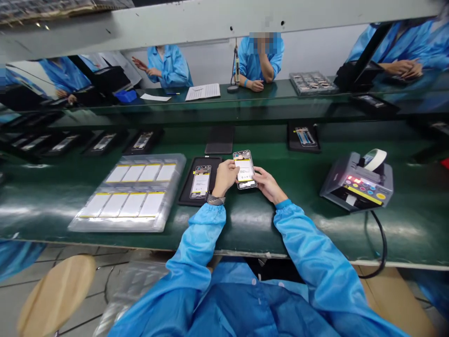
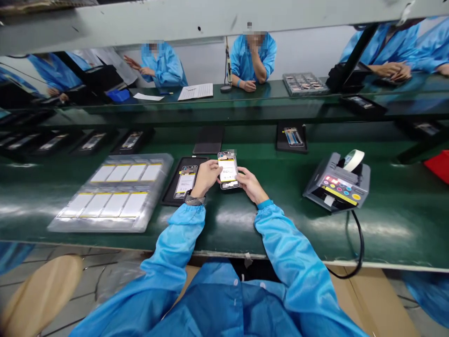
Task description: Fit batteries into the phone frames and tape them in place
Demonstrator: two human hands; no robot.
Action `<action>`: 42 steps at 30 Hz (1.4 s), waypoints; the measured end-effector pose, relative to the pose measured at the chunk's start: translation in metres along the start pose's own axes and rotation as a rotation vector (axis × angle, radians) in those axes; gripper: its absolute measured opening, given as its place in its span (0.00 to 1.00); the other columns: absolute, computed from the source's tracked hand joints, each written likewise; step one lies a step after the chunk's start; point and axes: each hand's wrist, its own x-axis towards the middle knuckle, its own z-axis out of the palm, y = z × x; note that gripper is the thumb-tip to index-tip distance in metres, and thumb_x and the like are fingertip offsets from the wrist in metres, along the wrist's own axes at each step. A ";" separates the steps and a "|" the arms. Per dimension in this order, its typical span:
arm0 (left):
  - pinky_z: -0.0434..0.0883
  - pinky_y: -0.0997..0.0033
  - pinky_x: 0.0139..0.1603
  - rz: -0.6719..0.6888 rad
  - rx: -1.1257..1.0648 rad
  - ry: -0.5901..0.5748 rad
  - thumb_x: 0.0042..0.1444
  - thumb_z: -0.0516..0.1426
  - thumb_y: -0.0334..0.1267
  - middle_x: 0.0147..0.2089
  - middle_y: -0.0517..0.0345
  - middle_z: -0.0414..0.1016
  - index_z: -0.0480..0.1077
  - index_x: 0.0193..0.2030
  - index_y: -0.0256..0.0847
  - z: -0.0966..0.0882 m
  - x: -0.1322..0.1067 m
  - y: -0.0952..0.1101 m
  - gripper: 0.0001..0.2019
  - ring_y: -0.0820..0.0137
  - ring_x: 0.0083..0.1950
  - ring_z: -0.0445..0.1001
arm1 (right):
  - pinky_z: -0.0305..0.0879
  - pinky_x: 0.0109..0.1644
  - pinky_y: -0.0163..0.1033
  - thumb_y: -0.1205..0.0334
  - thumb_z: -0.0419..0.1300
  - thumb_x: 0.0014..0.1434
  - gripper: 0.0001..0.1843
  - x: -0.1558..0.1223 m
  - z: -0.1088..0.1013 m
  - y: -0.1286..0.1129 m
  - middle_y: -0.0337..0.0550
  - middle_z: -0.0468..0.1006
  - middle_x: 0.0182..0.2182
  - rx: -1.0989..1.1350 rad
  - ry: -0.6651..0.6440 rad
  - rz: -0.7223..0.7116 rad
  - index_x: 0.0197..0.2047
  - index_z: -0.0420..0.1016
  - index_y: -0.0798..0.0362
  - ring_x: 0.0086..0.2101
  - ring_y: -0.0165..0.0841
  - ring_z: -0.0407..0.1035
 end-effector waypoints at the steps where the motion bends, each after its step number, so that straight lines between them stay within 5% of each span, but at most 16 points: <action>1: 0.73 0.75 0.25 0.026 0.040 0.019 0.59 0.59 0.26 0.39 0.51 0.81 0.75 0.48 0.33 0.001 0.000 -0.001 0.10 0.69 0.30 0.79 | 0.73 0.44 0.39 0.57 0.77 0.47 0.29 0.000 0.000 0.000 0.42 0.85 0.43 -0.003 -0.007 0.001 0.51 0.75 0.48 0.41 0.38 0.79; 7: 0.74 0.69 0.42 0.281 0.392 0.203 0.53 0.65 0.27 0.37 0.57 0.74 0.80 0.43 0.38 0.006 -0.004 -0.001 0.10 0.71 0.33 0.74 | 0.74 0.45 0.41 0.58 0.77 0.47 0.31 0.001 -0.002 0.000 0.42 0.85 0.45 -0.001 -0.014 -0.027 0.53 0.73 0.48 0.43 0.40 0.80; 11: 0.72 0.72 0.40 0.280 0.221 0.251 0.51 0.67 0.29 0.39 0.57 0.75 0.77 0.47 0.38 0.006 -0.004 -0.008 0.16 0.73 0.33 0.73 | 0.75 0.44 0.41 0.57 0.77 0.47 0.31 0.000 -0.001 -0.002 0.42 0.85 0.45 0.004 -0.023 -0.044 0.52 0.73 0.47 0.43 0.40 0.80; 17: 0.70 0.73 0.27 0.007 -0.229 -0.048 0.51 0.69 0.45 0.34 0.53 0.80 0.74 0.43 0.35 0.003 0.001 -0.025 0.18 0.68 0.31 0.77 | 0.75 0.41 0.40 0.50 0.77 0.46 0.29 0.000 0.003 -0.001 0.43 0.85 0.40 -0.071 0.054 -0.050 0.48 0.74 0.49 0.39 0.40 0.80; 24: 0.71 0.74 0.31 0.027 -0.323 -0.166 0.52 0.69 0.50 0.36 0.56 0.80 0.68 0.40 0.39 0.018 -0.013 -0.025 0.20 0.69 0.33 0.78 | 0.75 0.32 0.42 0.36 0.74 0.47 0.31 -0.003 0.015 0.002 0.37 0.81 0.25 -0.224 0.237 -0.180 0.41 0.70 0.49 0.24 0.37 0.76; 31: 0.70 0.76 0.33 0.014 -0.393 -0.006 0.63 0.62 0.51 0.33 0.60 0.75 0.65 0.38 0.40 0.039 -0.025 -0.033 0.17 0.73 0.33 0.74 | 0.68 0.28 0.36 0.37 0.69 0.56 0.25 -0.013 0.024 0.005 0.37 0.78 0.26 -0.418 0.245 -0.287 0.38 0.70 0.49 0.25 0.32 0.71; 36: 0.67 0.77 0.30 0.077 -0.334 -0.008 0.63 0.62 0.49 0.31 0.63 0.69 0.64 0.36 0.41 0.044 -0.033 -0.031 0.16 0.75 0.30 0.69 | 0.64 0.27 0.34 0.39 0.65 0.61 0.22 -0.014 0.025 0.006 0.37 0.77 0.26 -0.453 0.353 -0.312 0.44 0.71 0.49 0.25 0.31 0.70; 42: 0.66 0.76 0.34 0.109 -0.240 0.111 0.62 0.63 0.50 0.32 0.62 0.69 0.65 0.34 0.40 0.046 -0.036 -0.027 0.16 0.74 0.33 0.69 | 0.61 0.25 0.34 0.38 0.65 0.61 0.22 -0.017 0.027 0.008 0.36 0.76 0.25 -0.496 0.323 -0.320 0.41 0.69 0.48 0.23 0.30 0.67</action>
